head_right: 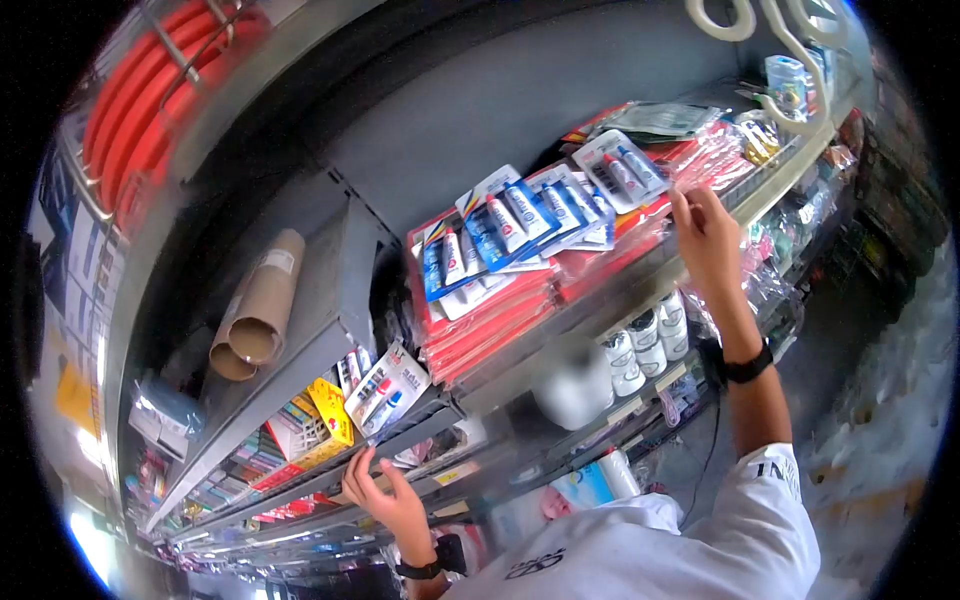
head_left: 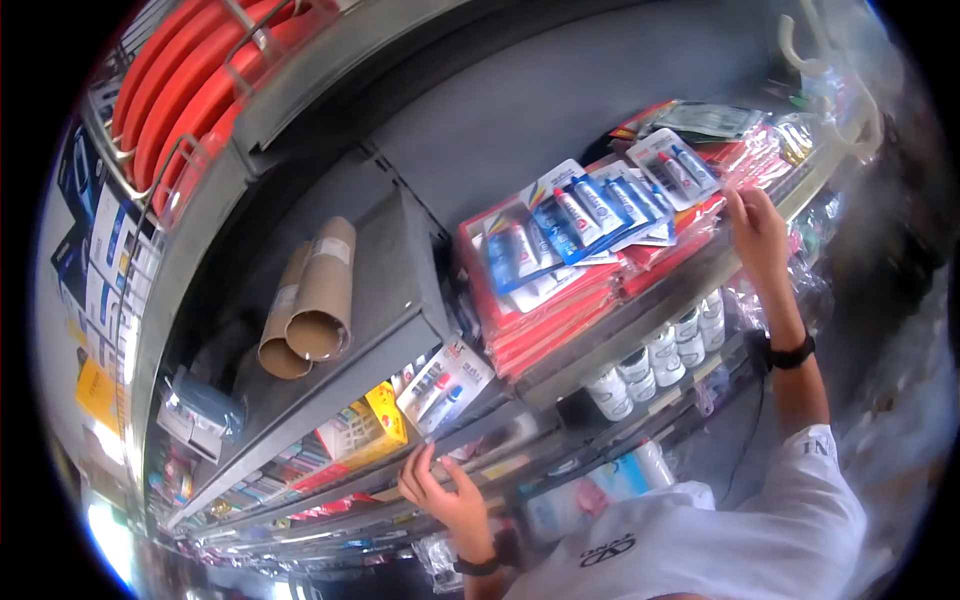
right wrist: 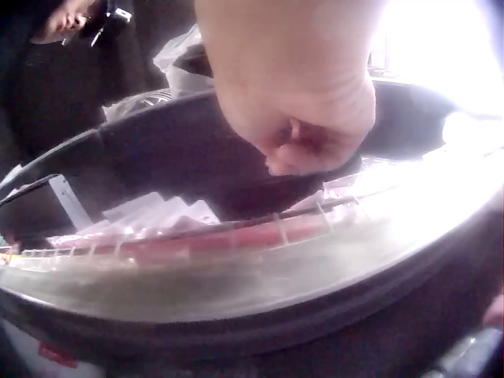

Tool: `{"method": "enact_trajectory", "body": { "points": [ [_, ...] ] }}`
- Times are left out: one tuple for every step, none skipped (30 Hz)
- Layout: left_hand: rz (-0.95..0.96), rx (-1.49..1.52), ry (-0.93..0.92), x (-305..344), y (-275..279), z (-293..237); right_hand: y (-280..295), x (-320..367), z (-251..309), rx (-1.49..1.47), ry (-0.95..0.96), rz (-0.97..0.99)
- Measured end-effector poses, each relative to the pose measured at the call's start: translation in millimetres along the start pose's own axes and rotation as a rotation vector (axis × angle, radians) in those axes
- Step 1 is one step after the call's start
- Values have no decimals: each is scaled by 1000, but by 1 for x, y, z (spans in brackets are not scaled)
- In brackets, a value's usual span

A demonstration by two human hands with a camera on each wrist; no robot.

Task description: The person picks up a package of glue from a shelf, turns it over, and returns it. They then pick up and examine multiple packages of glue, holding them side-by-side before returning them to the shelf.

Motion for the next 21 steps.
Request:
{"method": "enact_trajectory", "body": {
  "points": [
    [0,-3,3,-1,0,-1,3,11,12,-45,57,-18],
    [-3,-15,14,-1,2,-1,5,23,29,-70,69,29],
    [-10,-11,24,-1,1,4,4,38,47,-108,81,86],
    [-11,16,14,-3,4,1,0,53,63,-137,94,174],
    [-21,4,12,-6,7,1,-5,69,79,-168,103,263],
    [-26,-2,9,-9,8,1,-9,84,95,-197,110,352],
    [-35,65,-4,-14,11,2,-13,100,114,-198,126,472],
    [-45,127,7,-9,20,6,-26,126,134,-238,149,689],
    [-70,121,7,-7,24,5,-34,136,149,-258,228,741],
    [-65,144,-7,-3,25,8,-40,147,163,-276,305,789],
    [-59,170,-23,1,26,12,-47,155,174,-297,332,823],
    [-55,199,-42,5,28,14,-56,162,186,-317,358,853],
    [-58,208,-64,6,30,14,-64,168,197,-336,385,881],
    [-30,262,-52,10,29,18,-72,173,207,-331,376,899],
    [-3,318,-44,16,26,24,-81,177,218,-326,369,914],
    [22,373,-38,20,23,29,-91,180,228,-321,363,928],
    [30,389,-30,23,22,33,-104,184,236,-306,343,925],
    [75,418,-19,26,21,34,-119,189,241,-292,322,922],
    [121,447,-10,28,21,35,-134,194,244,-279,301,918],
    [167,475,-4,29,22,36,-145,196,247,-206,372,872],
    [218,489,-22,29,24,36,-156,199,250,-134,441,822]
  ]
}}
Point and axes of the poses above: each hand's wrist, its own x-axis away from the middle knuckle, its own y-axis out of the back of the hand, z = x × y, the point moved 6 cm from there along -x, towards the middle knuckle, and after that the axes turned 5 degrees about -z, right-handed, at the moved point
